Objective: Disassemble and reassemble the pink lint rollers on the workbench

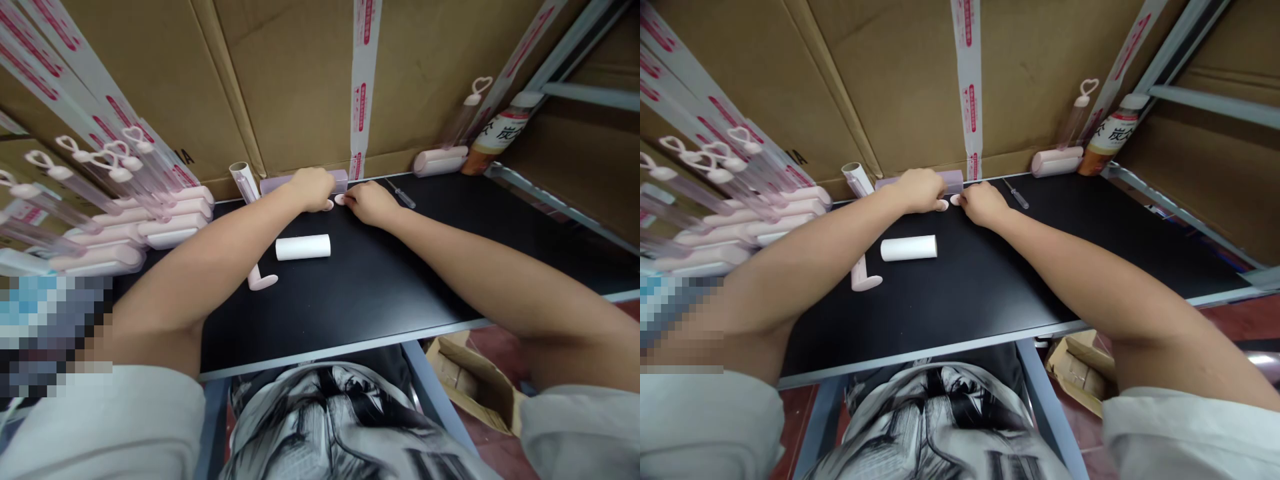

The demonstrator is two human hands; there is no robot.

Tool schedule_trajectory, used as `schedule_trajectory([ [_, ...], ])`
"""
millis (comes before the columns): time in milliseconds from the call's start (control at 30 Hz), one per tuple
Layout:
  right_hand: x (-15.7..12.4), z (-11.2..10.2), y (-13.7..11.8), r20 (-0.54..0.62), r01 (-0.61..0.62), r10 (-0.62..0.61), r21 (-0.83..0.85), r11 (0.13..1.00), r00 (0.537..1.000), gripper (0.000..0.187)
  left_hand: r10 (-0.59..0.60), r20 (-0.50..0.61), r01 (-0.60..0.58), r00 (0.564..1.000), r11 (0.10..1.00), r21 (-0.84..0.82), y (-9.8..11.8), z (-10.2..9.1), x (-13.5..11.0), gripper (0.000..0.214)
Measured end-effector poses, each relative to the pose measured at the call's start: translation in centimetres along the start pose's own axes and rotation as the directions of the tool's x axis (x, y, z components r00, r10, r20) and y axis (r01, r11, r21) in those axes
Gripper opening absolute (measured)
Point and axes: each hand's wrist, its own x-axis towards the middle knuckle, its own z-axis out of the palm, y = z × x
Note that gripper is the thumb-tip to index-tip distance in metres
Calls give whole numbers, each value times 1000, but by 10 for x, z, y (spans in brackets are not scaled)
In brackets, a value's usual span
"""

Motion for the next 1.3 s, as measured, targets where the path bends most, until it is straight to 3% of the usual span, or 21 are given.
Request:
schedule_trajectory([
  [100,5,-2,1,-36,-61,61,17,998,997,41,-16,-75,15,997,1000,-11,-13,-5,3,39],
  [200,8,-4,1,-35,-47,48,21,999,998,40,14,-137,-15,990,1000,-7,-25,-4,10,39],
  [367,13,-3,1,-48,-45,46,17,999,998,39,55,-75,-61,996,995,-78,-33,5,20,45],
  [633,15,3,6,-78,1,2,44,999,997,36,158,-49,-162,986,984,-77,-20,13,22,48],
  [1300,21,10,8,-90,48,-38,118,992,995,36,62,44,-58,997,995,-82,-31,10,22,34],
])
